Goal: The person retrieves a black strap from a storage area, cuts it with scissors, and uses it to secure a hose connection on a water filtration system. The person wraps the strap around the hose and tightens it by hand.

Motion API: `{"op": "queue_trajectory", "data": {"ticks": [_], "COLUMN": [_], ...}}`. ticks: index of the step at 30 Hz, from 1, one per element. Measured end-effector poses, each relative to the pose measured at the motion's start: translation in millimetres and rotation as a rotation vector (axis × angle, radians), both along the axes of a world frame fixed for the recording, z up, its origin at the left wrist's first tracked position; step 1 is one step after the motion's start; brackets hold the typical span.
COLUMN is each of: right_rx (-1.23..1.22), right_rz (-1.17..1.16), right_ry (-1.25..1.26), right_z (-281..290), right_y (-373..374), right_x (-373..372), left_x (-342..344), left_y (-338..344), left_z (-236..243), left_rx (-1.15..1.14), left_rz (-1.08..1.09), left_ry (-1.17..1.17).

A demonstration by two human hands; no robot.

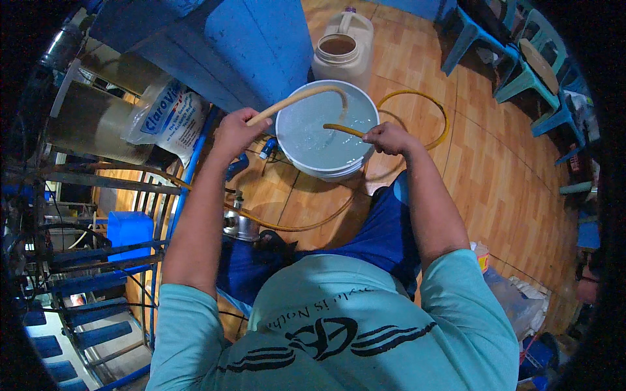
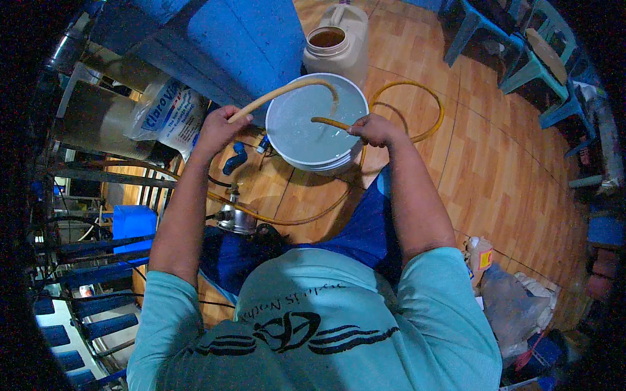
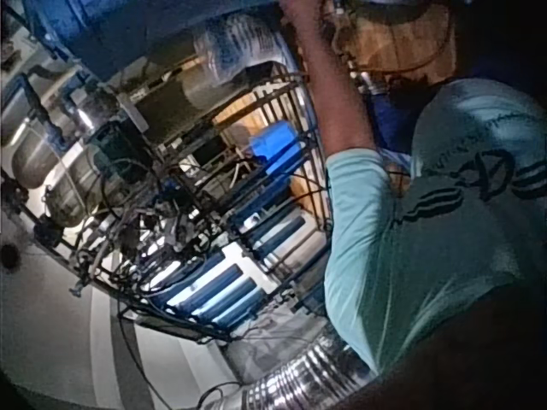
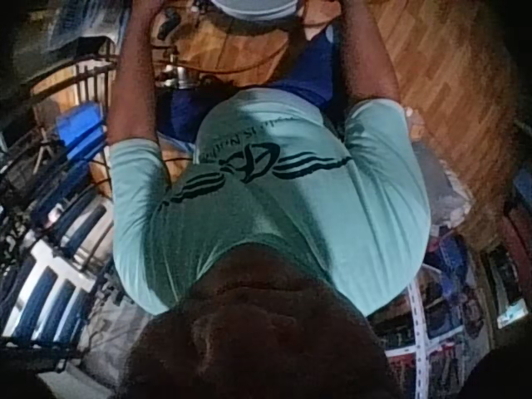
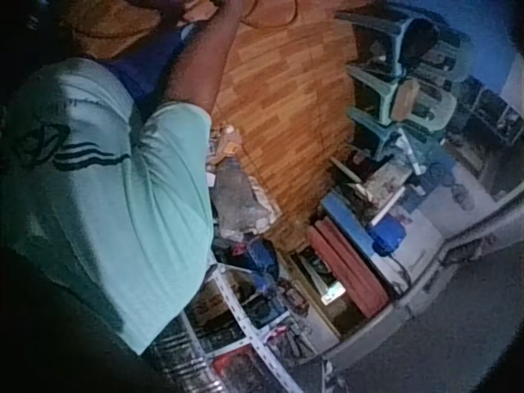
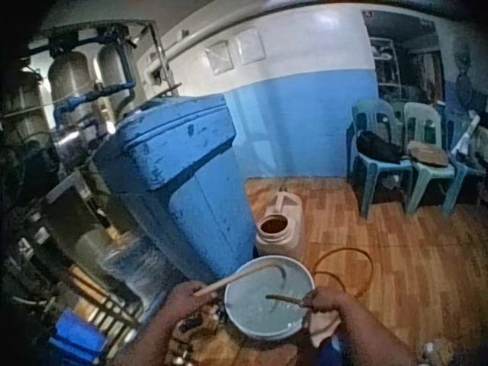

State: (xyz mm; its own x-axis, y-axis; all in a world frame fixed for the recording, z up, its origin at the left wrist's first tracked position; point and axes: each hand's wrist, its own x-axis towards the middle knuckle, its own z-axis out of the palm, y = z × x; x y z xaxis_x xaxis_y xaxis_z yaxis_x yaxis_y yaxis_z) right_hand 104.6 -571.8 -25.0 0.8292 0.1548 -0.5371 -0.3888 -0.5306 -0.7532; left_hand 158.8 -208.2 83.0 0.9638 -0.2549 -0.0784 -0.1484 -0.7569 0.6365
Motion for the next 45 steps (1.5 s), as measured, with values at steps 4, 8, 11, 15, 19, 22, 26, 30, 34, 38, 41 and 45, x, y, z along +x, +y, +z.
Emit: {"op": "queue_trajectory", "data": {"ticks": [4, 8, 11, 15, 19, 22, 26, 30, 34, 38, 41, 45], "right_rx": [0.002, 0.038, 0.022, 0.02, 0.016, 0.019, 0.028, 0.008, 0.025, 0.064, 0.067, 0.02], "right_rz": [-0.011, -0.017, -0.025, -0.018, -0.022, -0.022, -0.047, -0.037, -0.06, -0.067, -0.044, -0.092], "right_ry": [-0.02, -0.039, -0.038, -0.061, -0.043, -0.041, -0.046, -0.094, -0.168, -0.205, -0.191, -0.15], "right_z": [2.6, 1.1, 1.4, 0.6, 1.7, 2.8, 3.3, -5.2, -9.3, -4.1, -6.3, -11.4], "right_y": [-1.8, -2.8, -2.5, -2.4, -3.8, -2.4, -0.1, -2.4, -2.5, 3.7, 1.5, 4.0], "right_x": [-3.6, -3.7, -3.9, -3.1, -3.2, -2.7, -4.2, -1.8, 1.2, 1.3, 4.6, 7.7], "left_x": [-4.5, -1.8, -2.4, 0.6, 2.5, 5.2, 7.2, -12.4, -63.6, -118.4, -123.3, -120.1], "left_y": [-6.6, -1.0, -2.8, -1.2, -2.3, 1.2, 21.5, 73.1, 127.4, 193.1, 198.7, 185.8], "left_z": [3.0, -1.2, -0.3, -3.0, -2.9, -9.1, -17.4, -30.0, -57.5, -114.9, -120.1, -108.7], "left_rx": [-0.042, -0.054, -0.052, -0.087, -0.045, -0.031, -0.051, 0.036, 0.242, 0.278, 0.126, 0.103], "left_rz": [0.008, -0.022, -0.008, 0.018, -0.014, -0.067, -0.068, -0.102, -0.097, 0.049, 0.222, 0.202], "left_ry": [0.057, 0.002, -0.007, 0.028, -0.008, -0.193, -0.304, -0.055, 0.133, 0.299, 0.348, 0.269]}}
